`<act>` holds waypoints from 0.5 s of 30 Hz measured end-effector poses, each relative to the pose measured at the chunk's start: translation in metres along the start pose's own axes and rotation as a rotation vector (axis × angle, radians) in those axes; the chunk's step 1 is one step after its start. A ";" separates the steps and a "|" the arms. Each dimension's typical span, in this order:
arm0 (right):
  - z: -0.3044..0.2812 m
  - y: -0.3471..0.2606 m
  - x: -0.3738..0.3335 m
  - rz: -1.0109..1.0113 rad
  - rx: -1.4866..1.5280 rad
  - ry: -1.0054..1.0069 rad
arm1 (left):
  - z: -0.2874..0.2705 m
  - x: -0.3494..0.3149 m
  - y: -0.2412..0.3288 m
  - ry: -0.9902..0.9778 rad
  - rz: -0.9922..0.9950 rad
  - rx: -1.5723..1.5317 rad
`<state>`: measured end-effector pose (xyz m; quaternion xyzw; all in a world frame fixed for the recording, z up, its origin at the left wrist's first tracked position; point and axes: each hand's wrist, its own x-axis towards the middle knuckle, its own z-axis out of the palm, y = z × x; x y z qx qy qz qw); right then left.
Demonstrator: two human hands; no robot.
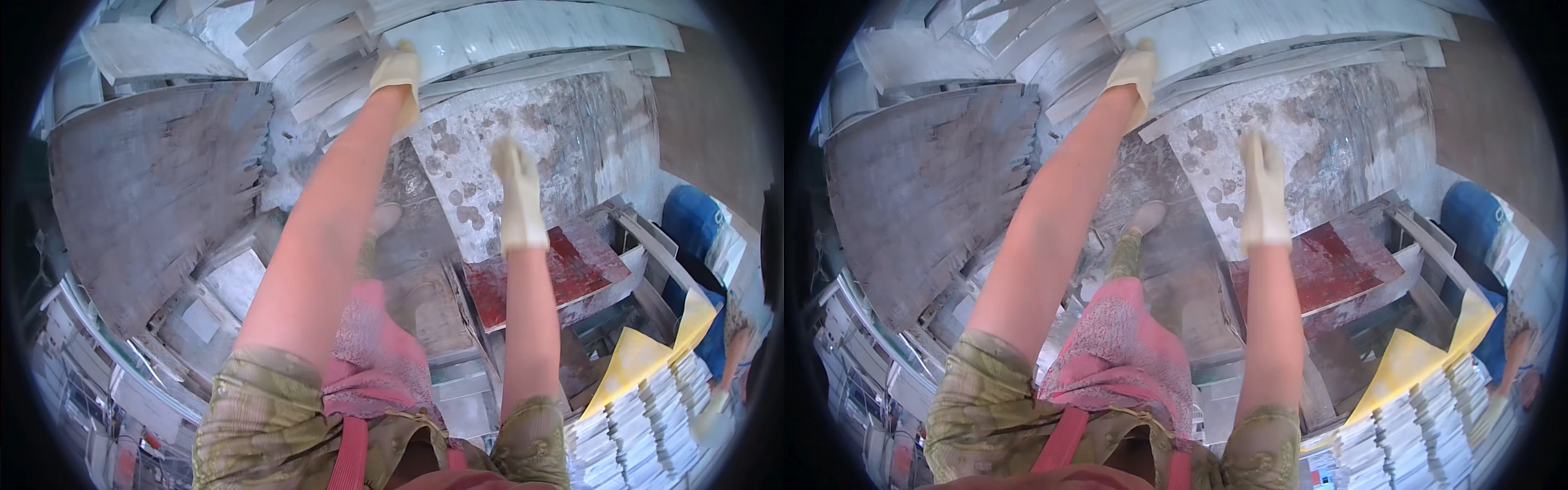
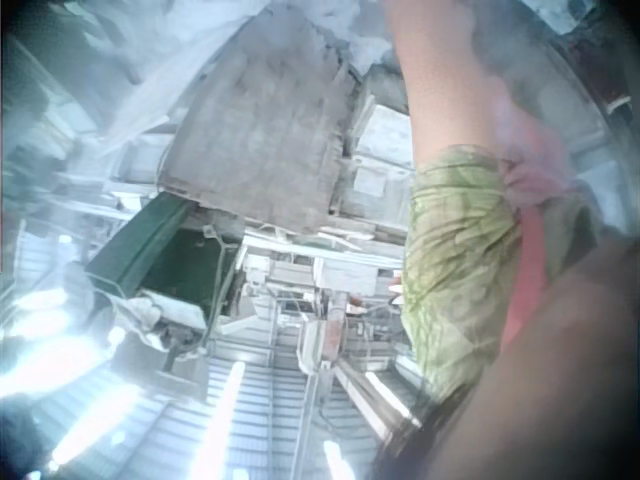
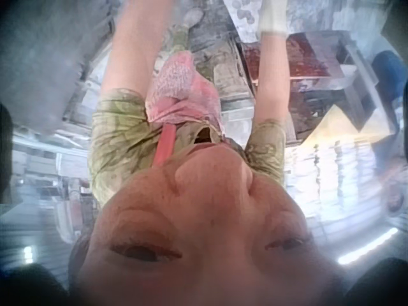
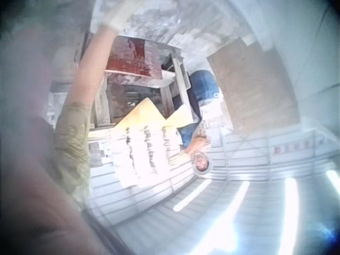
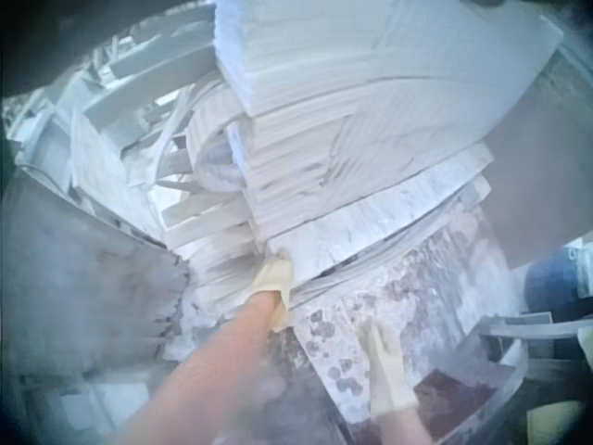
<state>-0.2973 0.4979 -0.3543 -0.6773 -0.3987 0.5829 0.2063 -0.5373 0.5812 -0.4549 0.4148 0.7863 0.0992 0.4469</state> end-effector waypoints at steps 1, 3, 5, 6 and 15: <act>-0.014 0.024 -0.027 0.003 0.059 0.001 | -0.001 0.006 -0.006 0.009 0.144 0.331; -0.046 0.078 -0.087 0.101 0.119 0.008 | 0.007 0.013 -0.011 0.079 0.007 -0.224; -0.063 0.126 -0.150 0.271 0.197 0.099 | 0.010 0.017 -0.013 0.121 -0.135 -0.510; -0.068 0.145 -0.180 0.332 0.262 0.132 | 0.010 0.016 -0.011 0.117 -0.198 -0.523; -0.073 0.202 -0.275 0.523 0.485 0.314 | -0.006 -0.005 -0.002 0.019 -0.117 -0.310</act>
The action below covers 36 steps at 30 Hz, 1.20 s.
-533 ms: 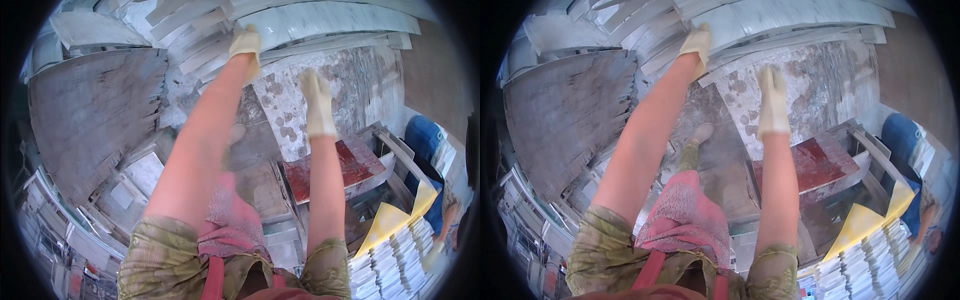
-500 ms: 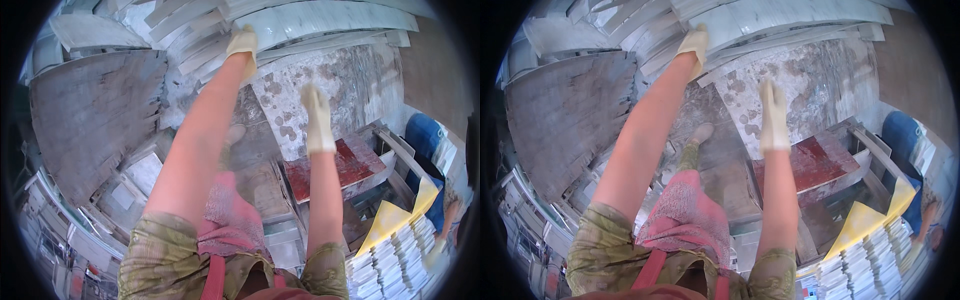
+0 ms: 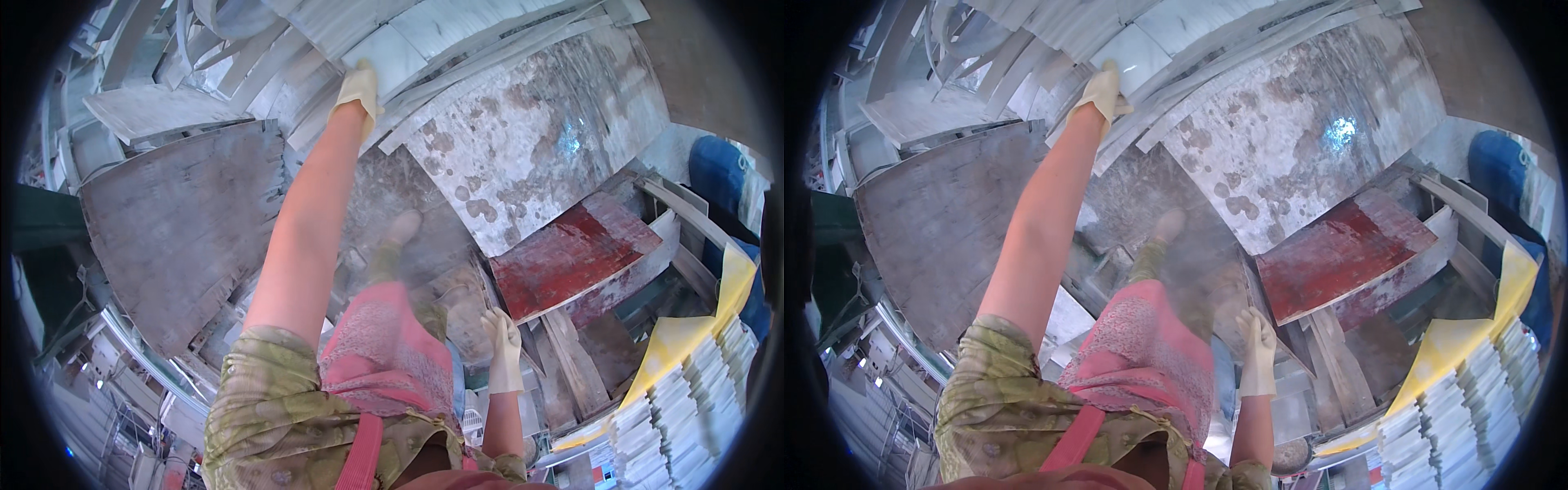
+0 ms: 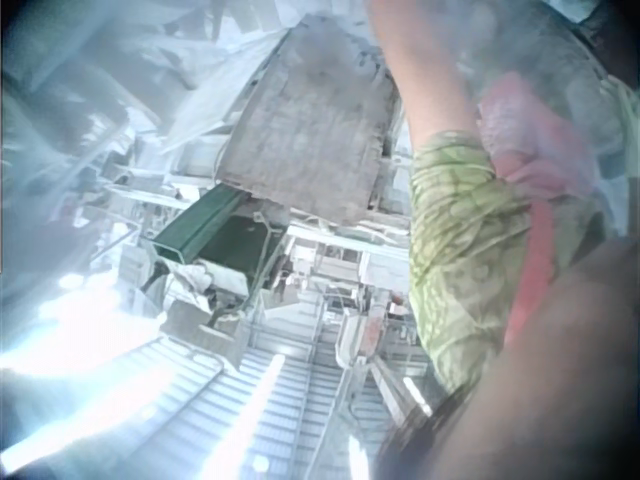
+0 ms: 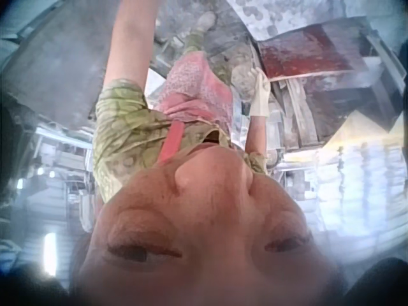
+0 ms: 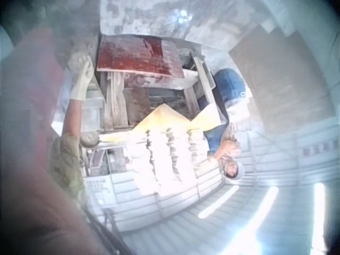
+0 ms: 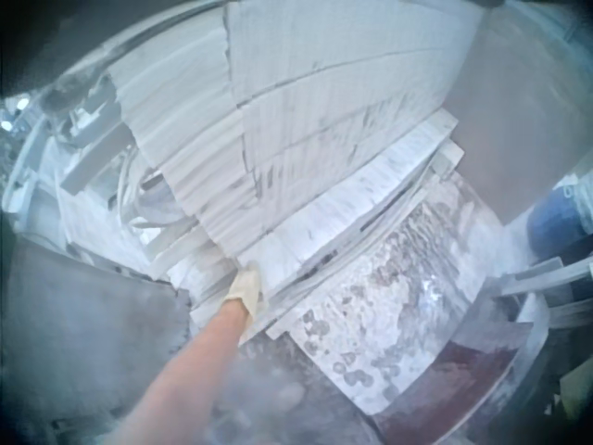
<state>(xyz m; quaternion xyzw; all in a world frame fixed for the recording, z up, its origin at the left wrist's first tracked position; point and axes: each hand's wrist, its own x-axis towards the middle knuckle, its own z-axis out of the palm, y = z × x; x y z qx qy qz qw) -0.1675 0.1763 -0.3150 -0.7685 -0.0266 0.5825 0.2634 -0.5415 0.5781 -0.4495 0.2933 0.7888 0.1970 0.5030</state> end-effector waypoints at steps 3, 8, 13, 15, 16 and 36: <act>0.003 -0.001 0.004 -0.027 0.007 -0.055 | 0.006 0.009 -0.002 0.037 -0.106 -0.164; 0.006 -0.001 -0.007 -0.093 -0.064 -0.125 | 0.017 0.005 0.004 0.138 -0.048 -0.288; 0.047 -0.033 0.013 -0.092 -0.115 -0.169 | 0.014 -0.018 0.021 0.101 -0.224 -0.577; 0.091 -0.066 0.050 -0.239 -0.233 -0.303 | 0.009 -0.022 0.025 0.056 -0.210 -0.525; 0.123 -0.087 0.076 -0.267 -0.397 -0.298 | 0.006 -0.023 0.024 0.037 -0.210 -0.504; 0.411 -0.242 0.176 -0.418 -0.571 -0.286 | -0.014 -0.013 0.010 -0.179 -0.115 -0.466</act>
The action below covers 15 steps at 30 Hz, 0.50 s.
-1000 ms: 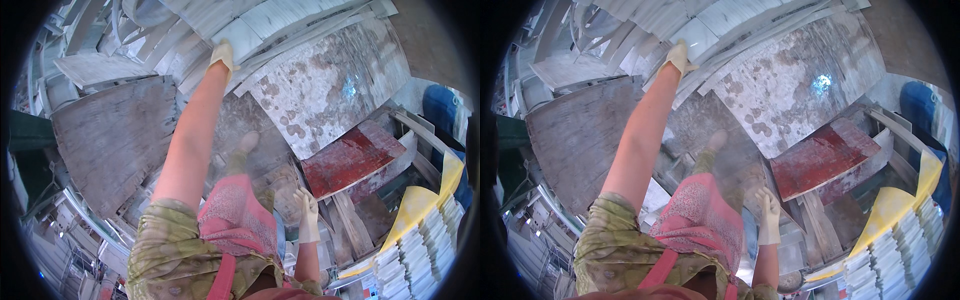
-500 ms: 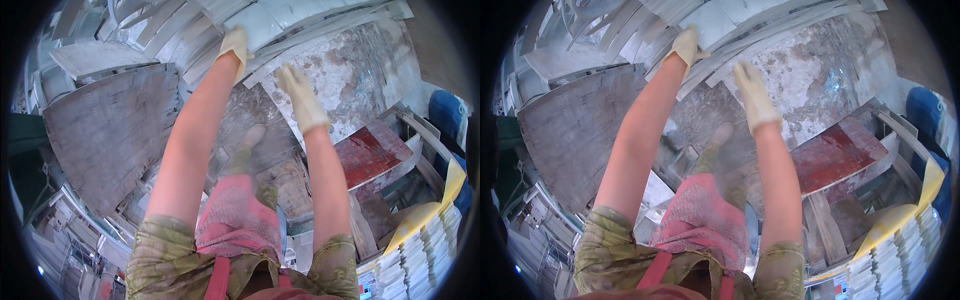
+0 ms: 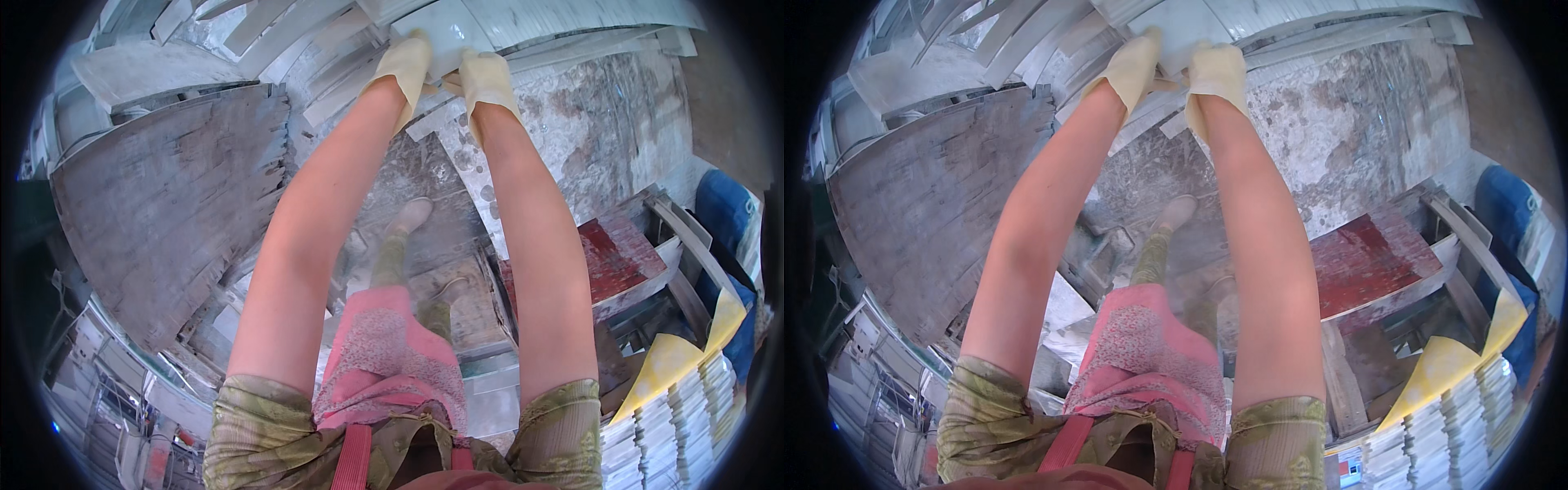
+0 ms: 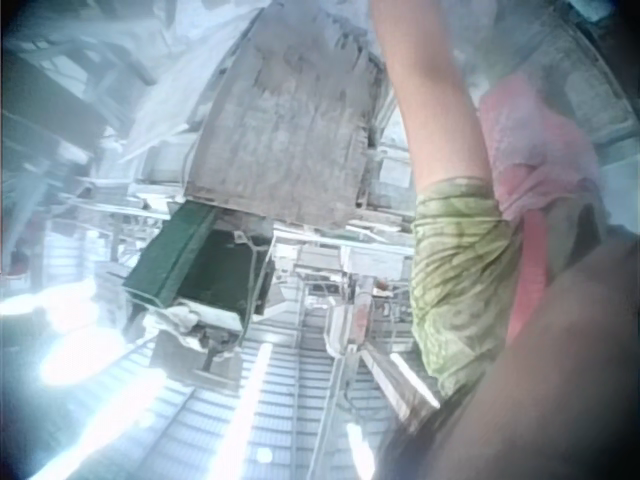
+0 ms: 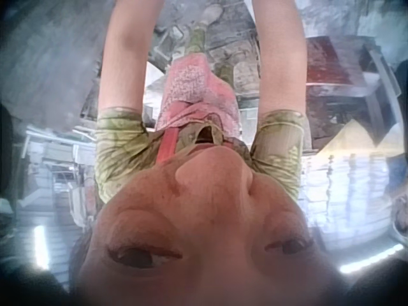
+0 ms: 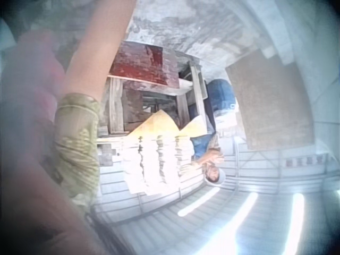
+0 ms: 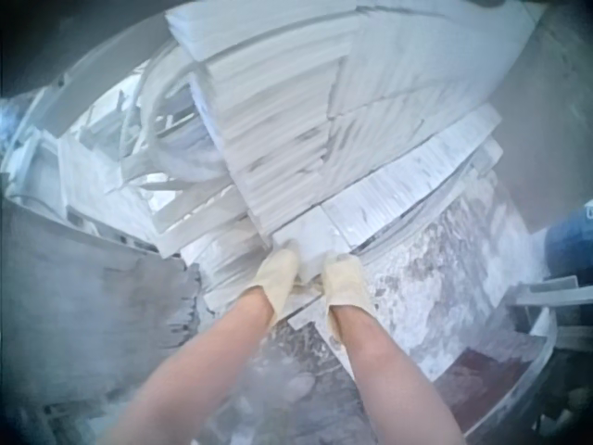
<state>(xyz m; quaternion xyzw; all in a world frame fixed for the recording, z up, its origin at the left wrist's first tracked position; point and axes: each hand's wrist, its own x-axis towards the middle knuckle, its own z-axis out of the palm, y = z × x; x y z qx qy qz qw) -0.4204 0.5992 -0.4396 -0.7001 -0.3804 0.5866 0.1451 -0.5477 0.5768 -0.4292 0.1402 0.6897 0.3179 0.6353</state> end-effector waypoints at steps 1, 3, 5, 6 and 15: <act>0.000 -0.002 -0.001 0.009 0.017 -0.010 | 0.000 -0.002 0.002 0.005 -0.028 0.019; -0.003 -0.007 -0.004 0.048 0.047 -0.011 | -0.002 -0.007 0.006 0.006 0.002 0.107; -0.005 -0.011 -0.009 0.060 0.129 -0.024 | -0.002 -0.011 0.011 0.016 0.005 0.167; -0.005 -0.012 -0.011 0.078 0.165 -0.029 | -0.002 -0.013 0.014 0.025 -0.014 0.188; -0.004 0.000 0.018 -0.327 -0.458 -0.202 | -0.004 -0.005 0.009 0.089 0.076 0.477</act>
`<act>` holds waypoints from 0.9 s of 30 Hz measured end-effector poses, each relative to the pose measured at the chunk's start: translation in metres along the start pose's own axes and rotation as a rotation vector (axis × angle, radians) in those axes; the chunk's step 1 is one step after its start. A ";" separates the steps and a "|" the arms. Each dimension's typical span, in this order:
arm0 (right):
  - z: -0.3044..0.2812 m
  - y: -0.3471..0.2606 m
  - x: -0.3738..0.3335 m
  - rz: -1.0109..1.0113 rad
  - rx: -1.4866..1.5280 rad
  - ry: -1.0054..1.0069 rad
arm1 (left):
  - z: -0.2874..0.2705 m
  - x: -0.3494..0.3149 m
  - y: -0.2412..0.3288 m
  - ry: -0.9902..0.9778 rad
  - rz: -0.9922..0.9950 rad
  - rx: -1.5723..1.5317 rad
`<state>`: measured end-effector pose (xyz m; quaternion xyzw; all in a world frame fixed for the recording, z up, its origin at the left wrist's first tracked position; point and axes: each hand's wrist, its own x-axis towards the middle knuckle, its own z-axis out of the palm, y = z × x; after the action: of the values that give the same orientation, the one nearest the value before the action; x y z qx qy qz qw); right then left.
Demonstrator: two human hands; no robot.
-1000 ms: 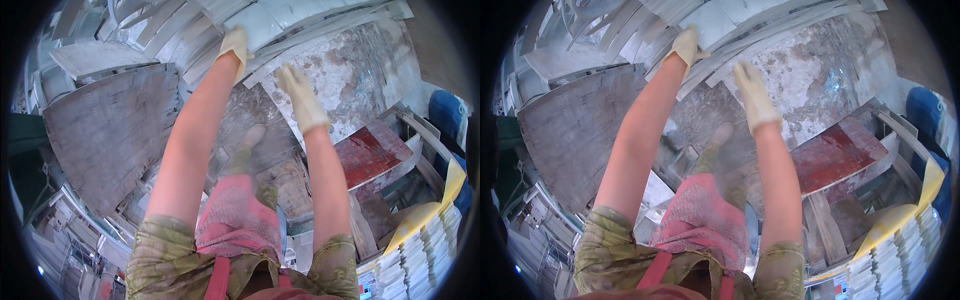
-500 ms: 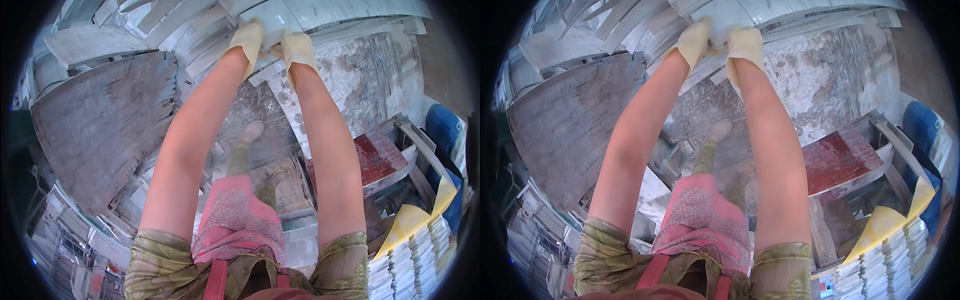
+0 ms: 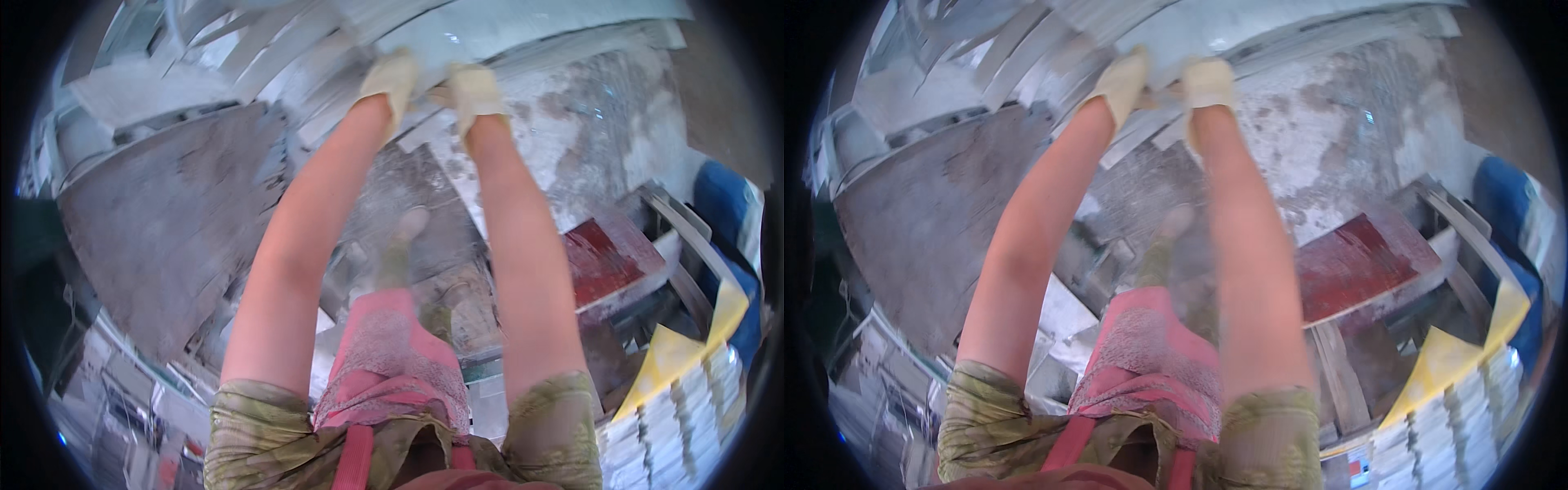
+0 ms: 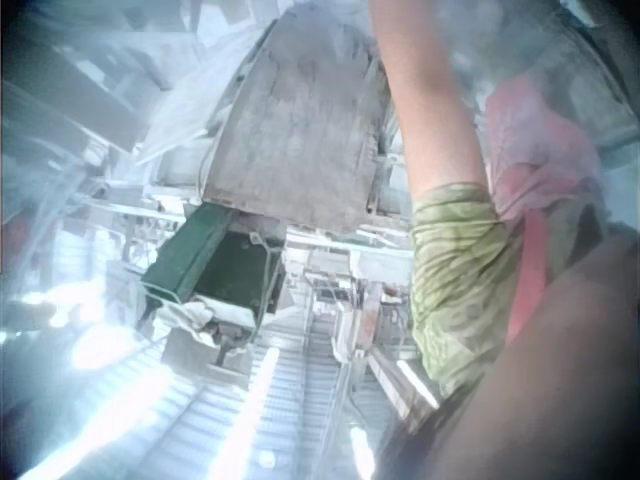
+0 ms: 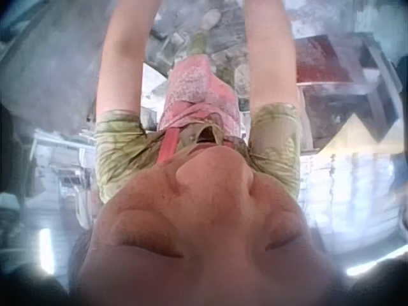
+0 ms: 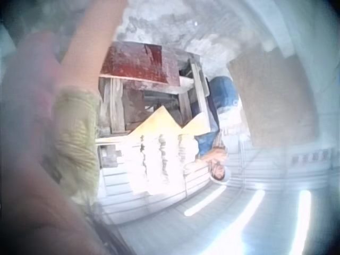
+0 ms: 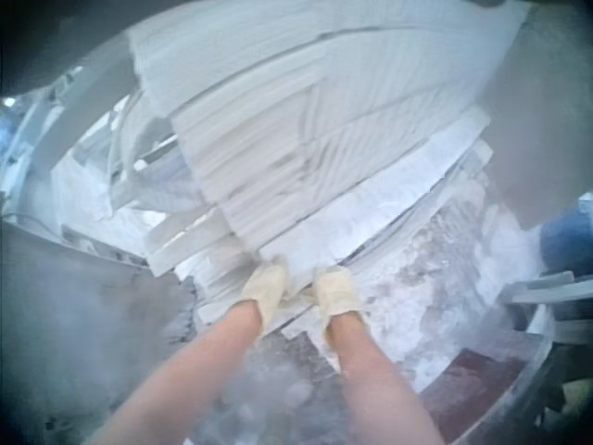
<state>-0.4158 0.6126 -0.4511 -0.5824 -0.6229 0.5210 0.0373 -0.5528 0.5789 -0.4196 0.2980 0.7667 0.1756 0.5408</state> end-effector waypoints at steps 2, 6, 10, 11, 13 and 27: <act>-0.006 -0.001 0.003 -0.101 -0.849 -0.114 | 0.008 0.009 -0.007 -0.009 0.036 -0.060; -0.017 -0.014 -0.059 0.138 0.344 0.246 | 0.009 0.031 -0.017 0.013 -0.083 -0.218; -0.032 0.009 -0.209 0.104 0.606 0.205 | 0.006 0.052 -0.031 -0.045 -0.113 -0.125; -0.032 0.019 -0.246 0.185 0.522 0.192 | 0.002 0.050 -0.039 -0.075 0.105 0.183; -0.039 0.044 -0.327 0.208 0.414 0.075 | -0.008 0.031 -0.056 -0.031 0.382 0.747; -0.033 0.050 -0.621 -0.160 1.180 0.244 | 0.158 -0.442 -0.005 -1.574 0.404 0.096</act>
<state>-0.1619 0.1467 -0.1231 -0.4704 -0.2622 0.7034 0.4639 -0.3012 0.2807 -0.1577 0.4898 0.1000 -0.0242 0.8657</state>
